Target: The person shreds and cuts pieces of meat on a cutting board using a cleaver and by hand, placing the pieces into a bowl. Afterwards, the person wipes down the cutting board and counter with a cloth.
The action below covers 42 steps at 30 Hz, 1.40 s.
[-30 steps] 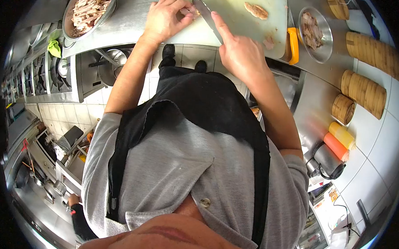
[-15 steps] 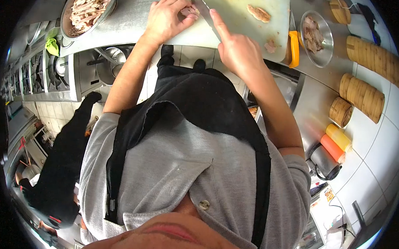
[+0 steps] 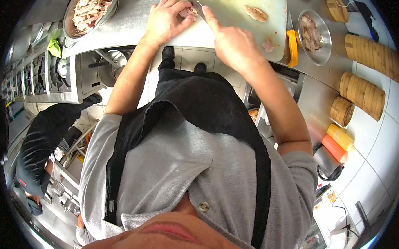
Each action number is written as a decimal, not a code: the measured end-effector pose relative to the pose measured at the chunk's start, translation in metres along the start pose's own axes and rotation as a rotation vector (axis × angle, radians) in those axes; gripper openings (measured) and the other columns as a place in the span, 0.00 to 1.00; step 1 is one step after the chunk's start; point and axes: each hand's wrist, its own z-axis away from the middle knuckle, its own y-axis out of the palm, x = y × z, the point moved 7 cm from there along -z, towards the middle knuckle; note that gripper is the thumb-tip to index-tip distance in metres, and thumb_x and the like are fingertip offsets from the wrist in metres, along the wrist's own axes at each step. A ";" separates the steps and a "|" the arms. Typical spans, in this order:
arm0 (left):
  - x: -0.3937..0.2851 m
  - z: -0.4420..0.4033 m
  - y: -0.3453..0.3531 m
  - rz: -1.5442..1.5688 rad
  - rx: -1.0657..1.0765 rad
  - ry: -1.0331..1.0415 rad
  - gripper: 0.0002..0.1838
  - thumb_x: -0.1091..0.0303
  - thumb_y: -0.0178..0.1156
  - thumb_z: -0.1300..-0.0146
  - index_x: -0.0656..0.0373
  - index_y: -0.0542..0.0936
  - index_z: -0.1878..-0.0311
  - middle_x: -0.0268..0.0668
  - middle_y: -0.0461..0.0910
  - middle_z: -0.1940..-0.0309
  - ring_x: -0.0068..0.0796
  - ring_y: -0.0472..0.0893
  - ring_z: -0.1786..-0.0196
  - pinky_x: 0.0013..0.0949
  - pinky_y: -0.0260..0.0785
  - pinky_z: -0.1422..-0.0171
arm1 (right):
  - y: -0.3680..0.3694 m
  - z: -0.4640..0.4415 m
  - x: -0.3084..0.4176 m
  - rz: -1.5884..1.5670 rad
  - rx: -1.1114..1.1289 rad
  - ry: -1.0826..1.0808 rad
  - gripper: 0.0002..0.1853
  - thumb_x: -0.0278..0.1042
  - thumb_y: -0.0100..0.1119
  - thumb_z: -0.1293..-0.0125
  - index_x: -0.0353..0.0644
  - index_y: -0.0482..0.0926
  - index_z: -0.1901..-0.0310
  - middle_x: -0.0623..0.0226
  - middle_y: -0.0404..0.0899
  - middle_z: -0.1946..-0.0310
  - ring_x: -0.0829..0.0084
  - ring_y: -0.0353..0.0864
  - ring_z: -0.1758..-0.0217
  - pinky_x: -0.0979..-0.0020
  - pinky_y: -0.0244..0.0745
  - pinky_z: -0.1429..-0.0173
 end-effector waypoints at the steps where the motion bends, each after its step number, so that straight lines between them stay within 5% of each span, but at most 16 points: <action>1: 0.000 0.001 0.001 -0.005 0.012 -0.010 0.19 0.48 0.68 0.41 0.41 0.87 0.48 0.29 0.84 0.55 0.37 0.82 0.44 0.48 0.70 0.41 | 0.009 -0.001 -0.001 0.024 -0.002 0.014 0.46 0.28 0.54 0.32 0.55 0.47 0.14 0.47 0.88 0.61 0.46 0.89 0.58 0.47 0.83 0.47; 8: -0.001 0.004 0.001 -0.051 -0.038 0.030 0.19 0.50 0.70 0.42 0.42 0.86 0.48 0.29 0.84 0.53 0.36 0.82 0.44 0.46 0.70 0.40 | 0.014 0.008 -0.039 -0.372 -0.135 0.140 0.44 0.32 0.53 0.30 0.65 0.47 0.15 0.44 0.85 0.68 0.42 0.87 0.63 0.45 0.80 0.52; 20: -0.001 0.007 -0.005 0.016 -0.077 0.001 0.15 0.51 0.72 0.43 0.43 0.87 0.55 0.26 0.83 0.59 0.34 0.83 0.48 0.44 0.71 0.43 | -0.001 0.015 -0.014 -0.054 -0.118 0.005 0.45 0.32 0.57 0.31 0.67 0.49 0.15 0.47 0.85 0.72 0.45 0.87 0.68 0.43 0.83 0.55; 27: -0.002 0.007 -0.005 0.020 -0.042 -0.020 0.15 0.51 0.73 0.43 0.44 0.87 0.55 0.28 0.83 0.59 0.34 0.84 0.47 0.44 0.72 0.43 | 0.010 0.002 -0.023 -0.231 -0.137 -0.045 0.46 0.30 0.57 0.32 0.66 0.49 0.15 0.47 0.85 0.73 0.44 0.87 0.68 0.43 0.82 0.56; 42: -0.002 0.009 -0.005 0.084 -0.088 0.007 0.13 0.56 0.74 0.42 0.49 0.85 0.57 0.29 0.84 0.62 0.37 0.85 0.51 0.44 0.75 0.47 | -0.006 0.024 -0.009 -0.044 -0.143 -0.056 0.46 0.30 0.60 0.33 0.67 0.53 0.16 0.48 0.85 0.74 0.48 0.87 0.71 0.48 0.83 0.63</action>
